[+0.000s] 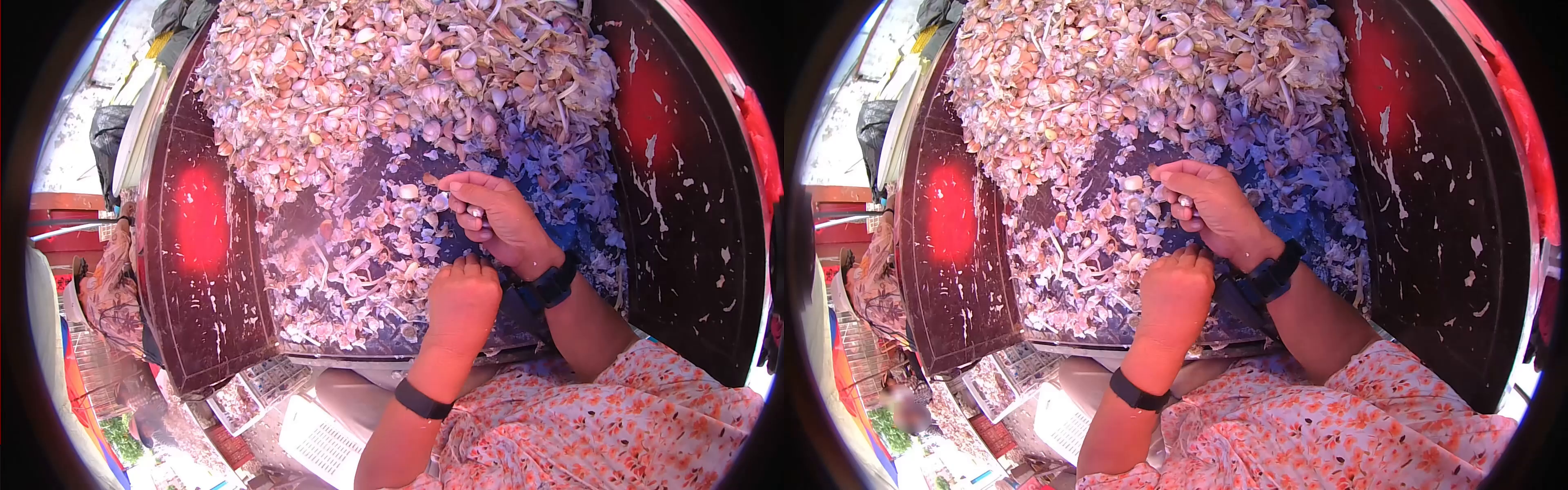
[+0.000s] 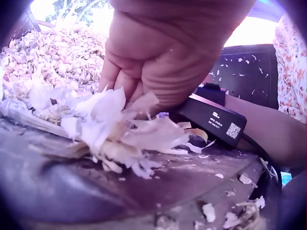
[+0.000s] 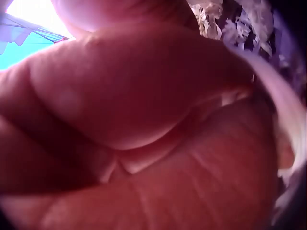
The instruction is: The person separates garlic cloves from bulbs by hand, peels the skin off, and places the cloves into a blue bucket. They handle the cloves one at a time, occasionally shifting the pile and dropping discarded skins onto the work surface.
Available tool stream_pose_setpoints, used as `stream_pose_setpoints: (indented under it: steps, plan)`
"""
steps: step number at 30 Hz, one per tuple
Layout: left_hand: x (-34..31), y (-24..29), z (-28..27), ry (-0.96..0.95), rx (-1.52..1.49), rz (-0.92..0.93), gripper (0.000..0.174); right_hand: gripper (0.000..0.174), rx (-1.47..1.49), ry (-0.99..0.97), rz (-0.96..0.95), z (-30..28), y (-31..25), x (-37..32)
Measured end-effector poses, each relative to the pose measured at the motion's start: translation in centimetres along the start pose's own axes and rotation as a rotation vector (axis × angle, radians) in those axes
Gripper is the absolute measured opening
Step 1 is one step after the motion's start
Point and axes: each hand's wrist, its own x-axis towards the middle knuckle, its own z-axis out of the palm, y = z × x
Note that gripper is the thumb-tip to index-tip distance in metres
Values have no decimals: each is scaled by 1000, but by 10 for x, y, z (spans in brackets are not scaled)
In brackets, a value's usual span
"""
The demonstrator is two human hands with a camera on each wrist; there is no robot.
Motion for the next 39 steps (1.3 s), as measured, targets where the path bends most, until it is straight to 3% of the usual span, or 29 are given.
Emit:
stream_pose_setpoints:
  steps: [4, 7, 9, 11, 12, 13, 15, 16, 17, 19, 22, 23, 25, 27, 30, 35, 39]
  plan:
    - [7, -4, -4, -85, 59, -32, 11, 16, 4, 8, -6, -1, 0, 1]
    - [14, -20, -26, -156, -79, -139, 11, 15, -27, 8, 6, 1, -1, 0]
    - [14, -26, -38, 110, -370, -380, 16, 20, -112, 0, -11, 0, 2, 1]
    - [21, -25, -56, 204, -424, -345, 15, 24, -136, -1, 78, 5, 5, 0]
    - [22, -26, -62, 305, -473, -307, 16, 28, -32, -129, 113, 1, 9, 1]
    - [18, -30, -62, 305, -475, -312, 16, 28, -35, -129, 117, 0, 11, 2]
    - [6, -34, -59, 382, -363, -327, 22, 26, 298, -298, 318, -6, 11, 5]
    - [-5, -24, -68, 187, -387, -403, 24, 25, 417, -336, 347, -12, 13, 9]
    - [-17, -20, -62, 181, -392, -401, 24, 25, 420, -329, 345, -15, 13, 11]
    - [-41, -17, -35, 42, -220, -107, 25, 25, 609, -381, 306, -20, 14, 14]
    - [-71, -43, -9, -1, -62, -229, 28, 22, 541, -257, 264, -13, 6, 8]
    - [-78, -52, -7, 1, -64, -233, 28, 21, 483, -178, 237, -9, 4, 7]
    - [-84, -67, -9, 84, -140, -498, 28, 21, 544, -194, 233, -5, 1, 4]
    - [-86, -70, -9, 129, -126, -535, 28, 21, 608, -215, 234, -6, 3, 6]
    - [-86, -68, -1, 74, -8, -412, 27, 21, 742, -394, 231, -19, 9, 14]
    - [-66, -54, -10, 148, -214, -411, 27, 20, 695, -378, 220, -18, 8, 13]
    - [-50, -68, 0, 130, 17, -342, 29, 18, 605, -334, 221, -15, 8, 9]
